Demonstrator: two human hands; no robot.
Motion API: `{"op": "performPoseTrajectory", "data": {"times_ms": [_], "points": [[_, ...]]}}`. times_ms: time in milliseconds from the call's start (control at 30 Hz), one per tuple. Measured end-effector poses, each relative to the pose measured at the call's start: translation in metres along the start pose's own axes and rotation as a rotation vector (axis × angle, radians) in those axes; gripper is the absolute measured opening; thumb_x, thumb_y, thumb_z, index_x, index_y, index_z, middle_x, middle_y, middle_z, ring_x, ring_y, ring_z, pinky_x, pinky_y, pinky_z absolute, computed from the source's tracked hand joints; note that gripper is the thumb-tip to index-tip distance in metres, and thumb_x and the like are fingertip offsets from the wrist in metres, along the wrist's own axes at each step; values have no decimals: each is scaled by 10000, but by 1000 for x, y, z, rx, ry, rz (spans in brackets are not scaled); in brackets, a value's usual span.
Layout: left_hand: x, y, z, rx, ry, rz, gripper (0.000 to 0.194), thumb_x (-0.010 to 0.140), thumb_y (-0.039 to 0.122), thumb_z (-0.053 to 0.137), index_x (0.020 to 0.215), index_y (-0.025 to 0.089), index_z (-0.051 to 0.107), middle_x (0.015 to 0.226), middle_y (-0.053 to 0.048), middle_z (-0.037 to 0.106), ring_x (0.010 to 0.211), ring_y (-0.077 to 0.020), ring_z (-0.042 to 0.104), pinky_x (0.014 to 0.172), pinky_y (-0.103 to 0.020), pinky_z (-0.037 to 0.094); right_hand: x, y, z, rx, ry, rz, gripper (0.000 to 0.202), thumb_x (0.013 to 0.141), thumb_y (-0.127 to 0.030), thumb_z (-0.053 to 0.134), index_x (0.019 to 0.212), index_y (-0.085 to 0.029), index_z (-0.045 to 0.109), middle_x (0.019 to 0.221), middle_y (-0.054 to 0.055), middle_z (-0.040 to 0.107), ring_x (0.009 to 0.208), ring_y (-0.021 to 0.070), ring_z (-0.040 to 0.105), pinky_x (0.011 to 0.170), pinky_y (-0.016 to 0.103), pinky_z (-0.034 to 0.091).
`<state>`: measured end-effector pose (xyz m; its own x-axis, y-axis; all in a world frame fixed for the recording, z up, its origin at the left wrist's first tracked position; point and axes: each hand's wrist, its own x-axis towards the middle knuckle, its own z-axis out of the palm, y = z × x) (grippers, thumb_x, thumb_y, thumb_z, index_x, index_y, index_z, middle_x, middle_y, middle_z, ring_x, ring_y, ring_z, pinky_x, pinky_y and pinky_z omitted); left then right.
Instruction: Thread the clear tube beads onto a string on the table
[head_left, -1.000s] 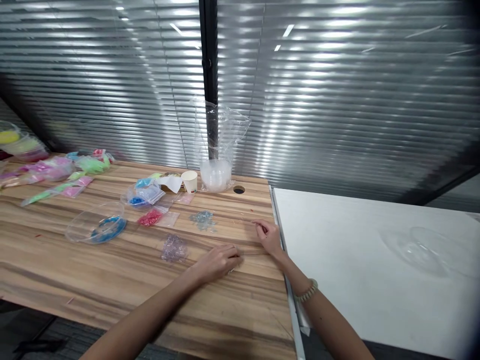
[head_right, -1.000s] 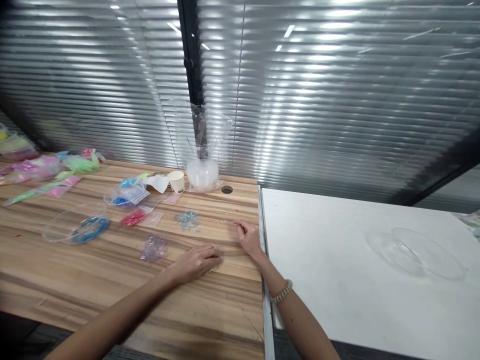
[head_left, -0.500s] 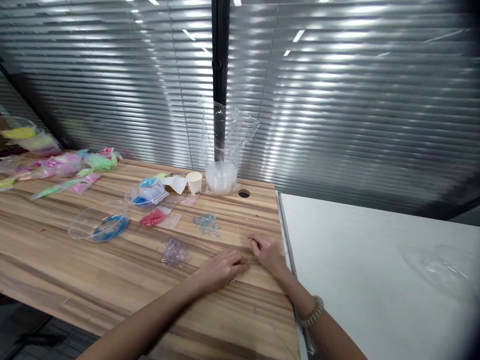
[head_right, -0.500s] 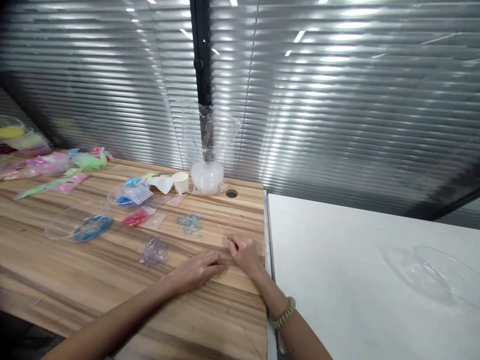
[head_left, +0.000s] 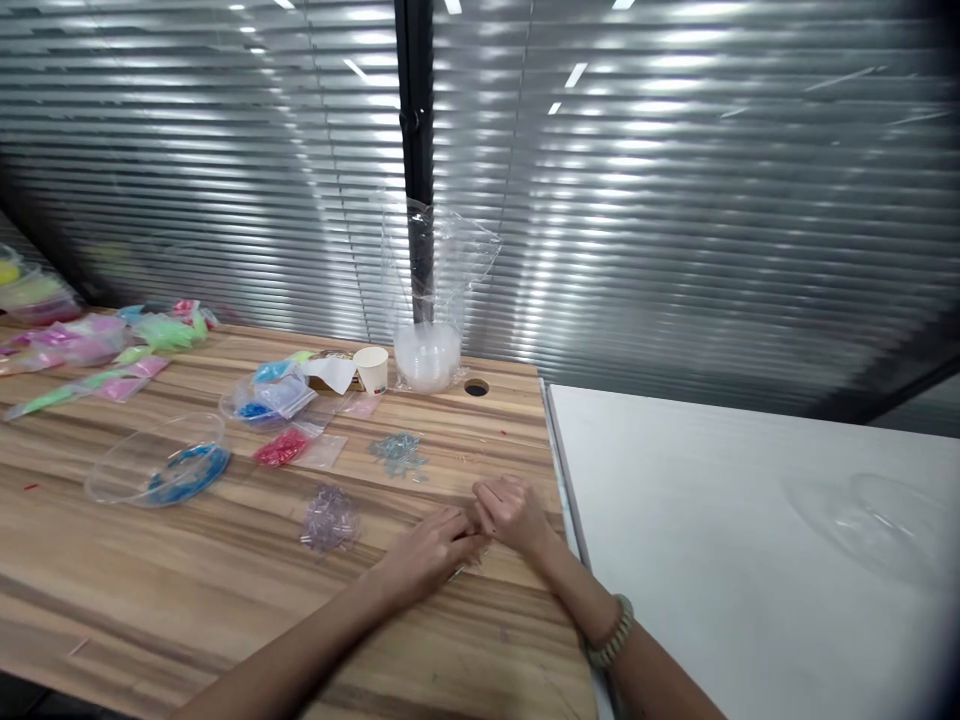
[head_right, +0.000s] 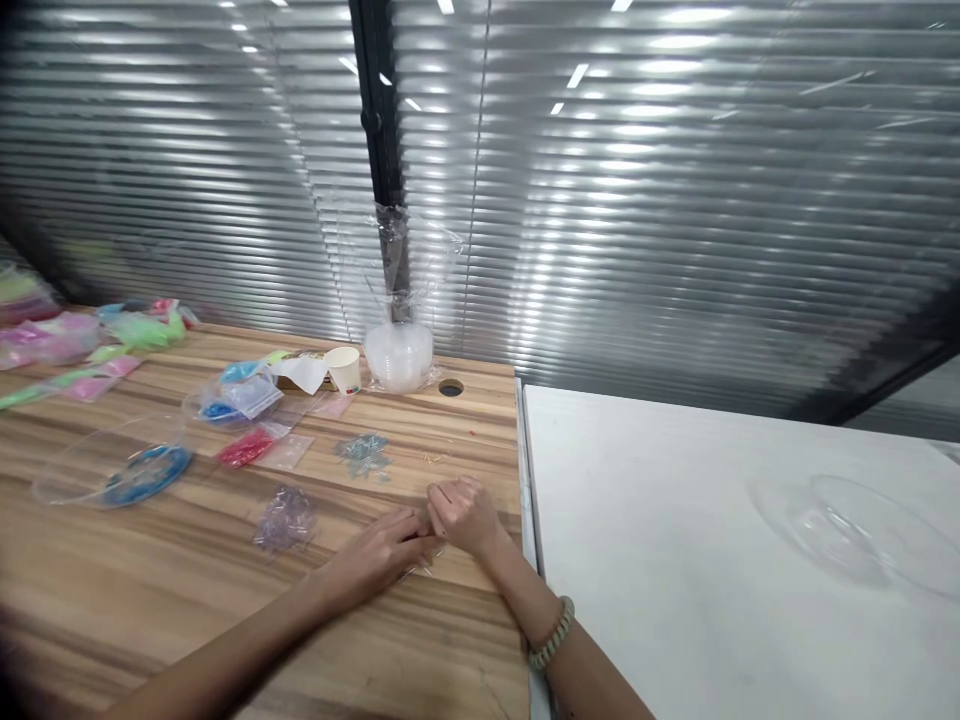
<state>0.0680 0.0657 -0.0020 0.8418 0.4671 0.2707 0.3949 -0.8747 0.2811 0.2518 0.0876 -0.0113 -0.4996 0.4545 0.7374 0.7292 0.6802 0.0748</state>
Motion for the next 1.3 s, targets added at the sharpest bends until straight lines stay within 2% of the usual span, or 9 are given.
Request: {"op": "performPoseTrajectory", "data": {"times_ms": [133,333,533,800,1067,1300], "points": [[-3,-3,2,73,14,9,222,945,147,442,1114,195,579,964,-52,607,867,-192,537,786,-294,428,-3,6,0,-21,12,86,217,784,-46,410,655,-183,519,506,-12,534,474,118,482,528,261,309],[-1,-3,-6,144,-18,-39,165,930,139,492,1058,189,581,932,-36,603,871,-186,527,789,-289,409,-7,19,-11,1,47,197,235,803,-33,410,723,-172,582,582,11,620,540,121,570,553,238,385],[-1,-7,0,156,5,-15,175,919,153,523,1080,185,584,927,-35,605,878,-190,520,802,-300,393,-15,30,-14,-32,82,257,257,799,-29,406,750,-169,617,624,20,655,552,133,592,548,242,416],[0,-15,0,67,172,23,155,947,193,488,998,182,634,841,-31,638,812,-168,537,764,-293,385,-26,35,-9,-13,82,333,262,809,-53,410,767,-164,644,704,45,693,586,140,618,574,240,457],[-4,-26,-11,32,328,-33,276,964,164,410,924,168,683,717,-45,626,732,-164,518,681,-283,394,-24,32,-11,12,80,297,255,805,-35,424,794,-157,647,724,41,694,585,133,617,567,235,468],[-3,-30,-16,-116,440,-53,242,943,201,473,859,154,695,726,-50,662,705,-153,550,671,-272,424,-26,29,-7,50,84,291,265,788,-17,427,782,-174,641,742,39,696,637,137,636,617,241,495]]}}
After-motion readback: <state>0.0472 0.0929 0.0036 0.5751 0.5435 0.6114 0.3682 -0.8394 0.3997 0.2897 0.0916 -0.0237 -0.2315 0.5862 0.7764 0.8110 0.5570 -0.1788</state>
